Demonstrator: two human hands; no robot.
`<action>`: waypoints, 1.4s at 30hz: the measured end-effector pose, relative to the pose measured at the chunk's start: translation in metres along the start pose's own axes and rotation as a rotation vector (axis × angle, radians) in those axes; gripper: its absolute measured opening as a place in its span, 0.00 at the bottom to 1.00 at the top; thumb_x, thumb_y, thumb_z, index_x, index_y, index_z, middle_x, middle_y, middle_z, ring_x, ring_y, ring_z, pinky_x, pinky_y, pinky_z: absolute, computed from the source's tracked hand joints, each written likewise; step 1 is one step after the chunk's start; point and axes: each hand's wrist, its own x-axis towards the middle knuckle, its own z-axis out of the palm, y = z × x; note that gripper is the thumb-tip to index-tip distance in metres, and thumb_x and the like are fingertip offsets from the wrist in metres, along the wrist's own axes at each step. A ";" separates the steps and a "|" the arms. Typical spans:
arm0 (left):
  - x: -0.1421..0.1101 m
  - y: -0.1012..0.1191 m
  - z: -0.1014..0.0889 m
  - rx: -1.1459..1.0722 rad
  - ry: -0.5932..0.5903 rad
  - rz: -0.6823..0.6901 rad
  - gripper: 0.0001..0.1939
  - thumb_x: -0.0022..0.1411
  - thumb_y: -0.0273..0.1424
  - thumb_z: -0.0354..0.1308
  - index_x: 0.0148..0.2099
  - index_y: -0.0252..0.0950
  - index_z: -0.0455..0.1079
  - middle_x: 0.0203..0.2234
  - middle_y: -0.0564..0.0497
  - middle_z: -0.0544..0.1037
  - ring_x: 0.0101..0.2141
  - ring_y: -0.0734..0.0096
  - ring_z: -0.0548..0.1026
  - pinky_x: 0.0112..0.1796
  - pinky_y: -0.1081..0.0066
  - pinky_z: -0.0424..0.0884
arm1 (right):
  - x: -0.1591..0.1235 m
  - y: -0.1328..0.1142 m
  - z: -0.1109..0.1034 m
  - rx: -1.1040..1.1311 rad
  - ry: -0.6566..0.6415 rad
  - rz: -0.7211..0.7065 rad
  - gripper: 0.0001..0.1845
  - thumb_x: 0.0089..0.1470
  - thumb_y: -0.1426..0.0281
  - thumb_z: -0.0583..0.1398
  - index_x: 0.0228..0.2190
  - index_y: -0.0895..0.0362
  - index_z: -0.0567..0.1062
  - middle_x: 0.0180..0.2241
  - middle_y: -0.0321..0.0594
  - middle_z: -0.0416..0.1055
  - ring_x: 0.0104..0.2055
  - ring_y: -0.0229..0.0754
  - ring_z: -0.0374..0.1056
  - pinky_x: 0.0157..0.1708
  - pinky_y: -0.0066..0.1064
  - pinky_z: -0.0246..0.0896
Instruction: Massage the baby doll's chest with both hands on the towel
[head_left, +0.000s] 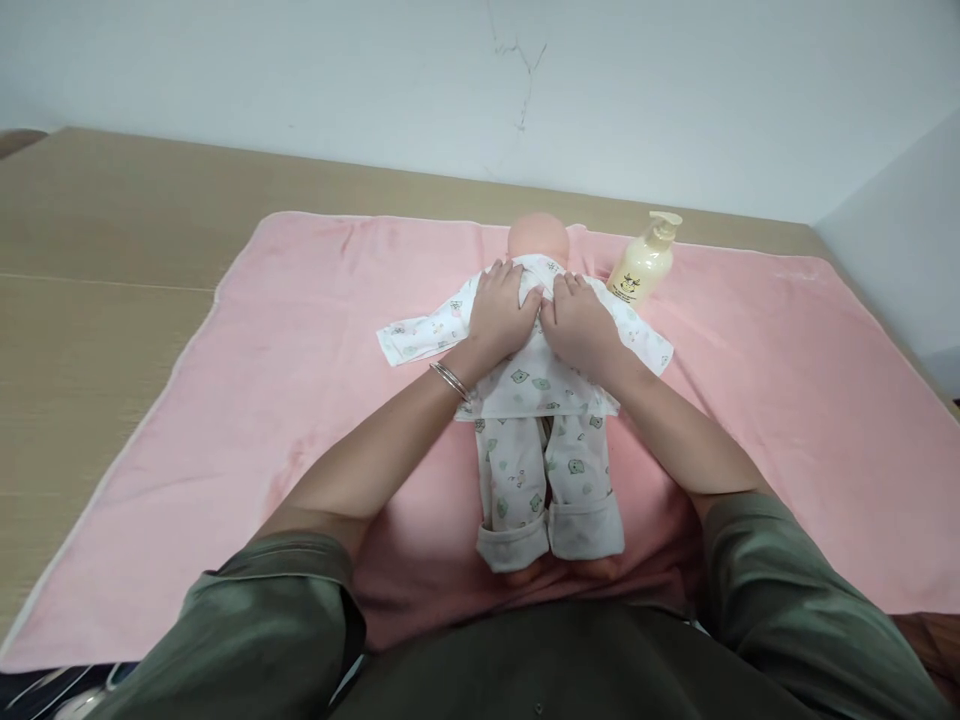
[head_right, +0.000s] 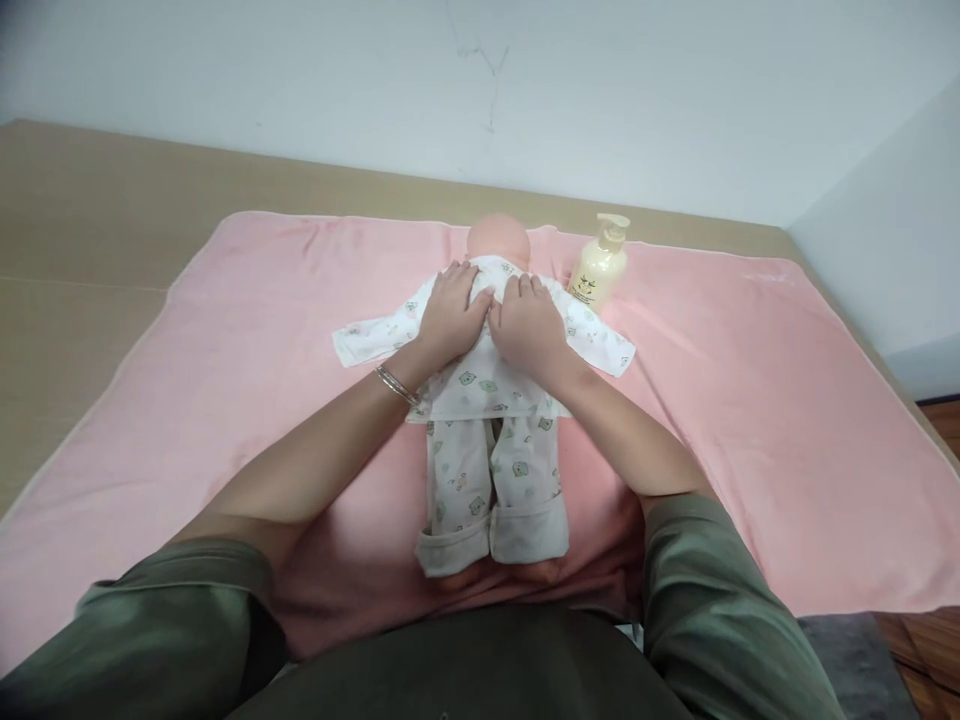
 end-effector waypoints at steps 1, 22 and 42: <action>-0.001 0.000 0.000 0.000 -0.009 -0.002 0.22 0.62 0.39 0.56 0.55 0.34 0.70 0.59 0.38 0.72 0.65 0.46 0.62 0.67 0.45 0.49 | -0.001 -0.001 -0.002 0.002 -0.017 -0.023 0.28 0.63 0.69 0.45 0.56 0.75 0.66 0.59 0.65 0.66 0.65 0.60 0.60 0.64 0.53 0.53; -0.021 0.024 -0.008 0.364 0.052 0.168 0.18 0.68 0.32 0.43 0.38 0.35 0.75 0.43 0.42 0.82 0.50 0.56 0.77 0.57 0.54 0.69 | 0.018 0.015 -0.019 0.067 -0.154 0.073 0.26 0.66 0.64 0.43 0.47 0.67 0.73 0.52 0.61 0.72 0.57 0.58 0.67 0.57 0.49 0.61; -0.014 0.014 -0.003 0.351 0.064 0.142 0.20 0.68 0.33 0.44 0.55 0.32 0.70 0.56 0.39 0.75 0.62 0.50 0.66 0.63 0.46 0.59 | 0.016 0.011 0.001 0.055 -0.037 0.016 0.25 0.61 0.69 0.47 0.54 0.70 0.67 0.59 0.60 0.67 0.64 0.58 0.60 0.65 0.50 0.53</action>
